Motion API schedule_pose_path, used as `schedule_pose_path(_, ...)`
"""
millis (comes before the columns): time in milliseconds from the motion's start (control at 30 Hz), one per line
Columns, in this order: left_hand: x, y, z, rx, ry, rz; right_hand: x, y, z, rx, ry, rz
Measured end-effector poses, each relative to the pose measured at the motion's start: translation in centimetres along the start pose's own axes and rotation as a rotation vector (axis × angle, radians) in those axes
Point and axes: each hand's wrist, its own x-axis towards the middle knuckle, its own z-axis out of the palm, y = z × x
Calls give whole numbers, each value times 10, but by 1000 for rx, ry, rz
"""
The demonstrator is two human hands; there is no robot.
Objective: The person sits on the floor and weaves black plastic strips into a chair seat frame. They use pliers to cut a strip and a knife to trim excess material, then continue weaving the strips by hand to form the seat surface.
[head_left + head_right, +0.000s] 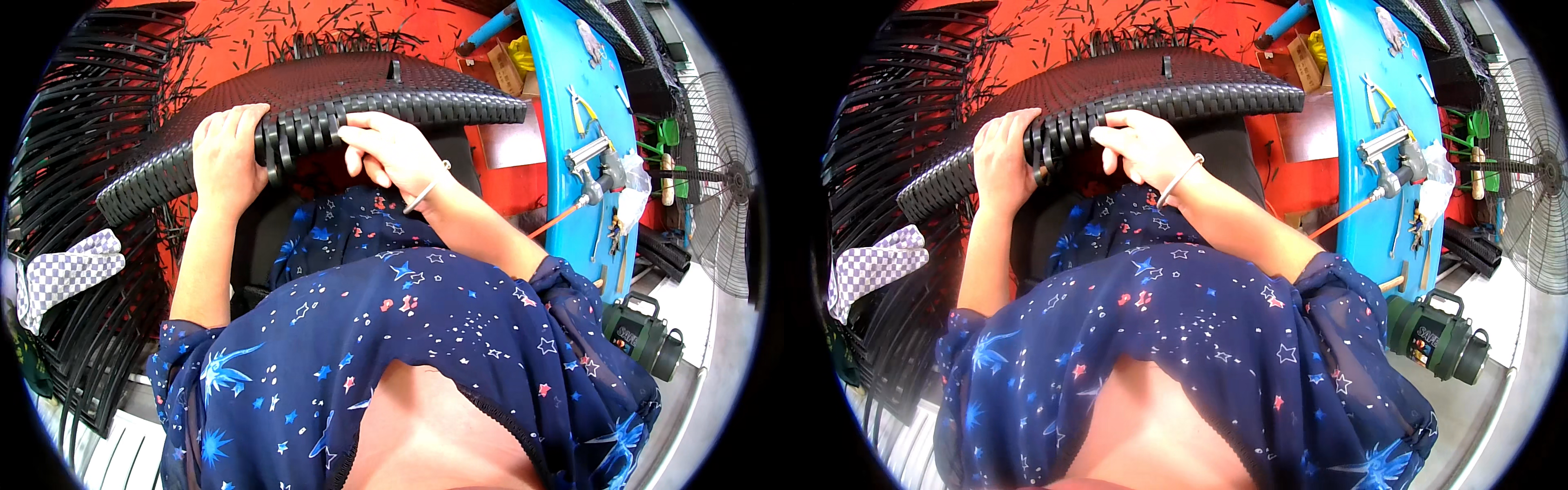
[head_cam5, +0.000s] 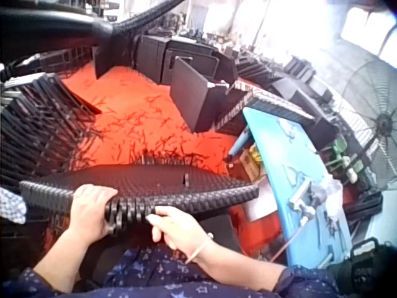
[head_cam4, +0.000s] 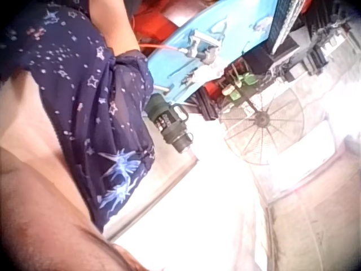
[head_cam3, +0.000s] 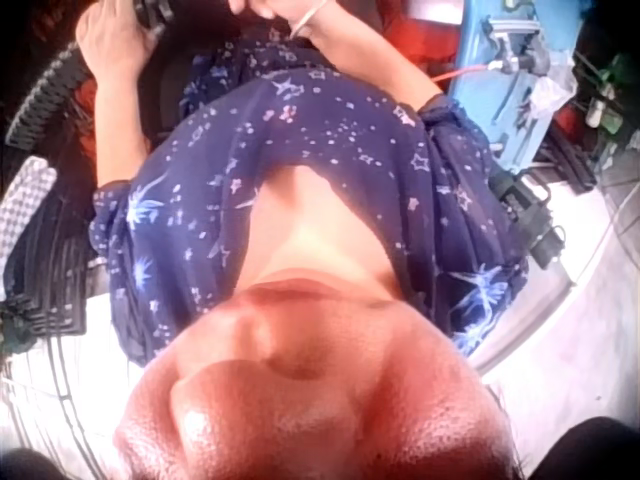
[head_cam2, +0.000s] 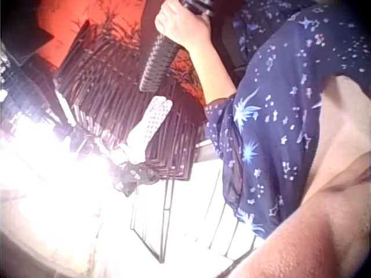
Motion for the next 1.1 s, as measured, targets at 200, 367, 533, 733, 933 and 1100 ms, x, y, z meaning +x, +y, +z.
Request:
schedule_pose_path(200,0,-1,-4,-24,-20,5,12,32,-7,-138,68,-269)
schedule_pose_path(367,-1,-9,-4,1,-39,3,8,31,-3,-324,-52,-421)
schedule_pose_path(533,6,-14,-5,-21,-31,13,8,23,-1,-485,-30,-501)
schedule_pose_path(733,22,-26,-11,4,-86,3,-7,5,0,-547,-28,-405)
schedule_pose_path(933,17,-30,-24,25,-120,26,-27,-9,-6,-647,-70,-362)
schedule_pose_path(1100,16,-31,-27,14,-98,38,-25,-13,1,-863,-83,-401)
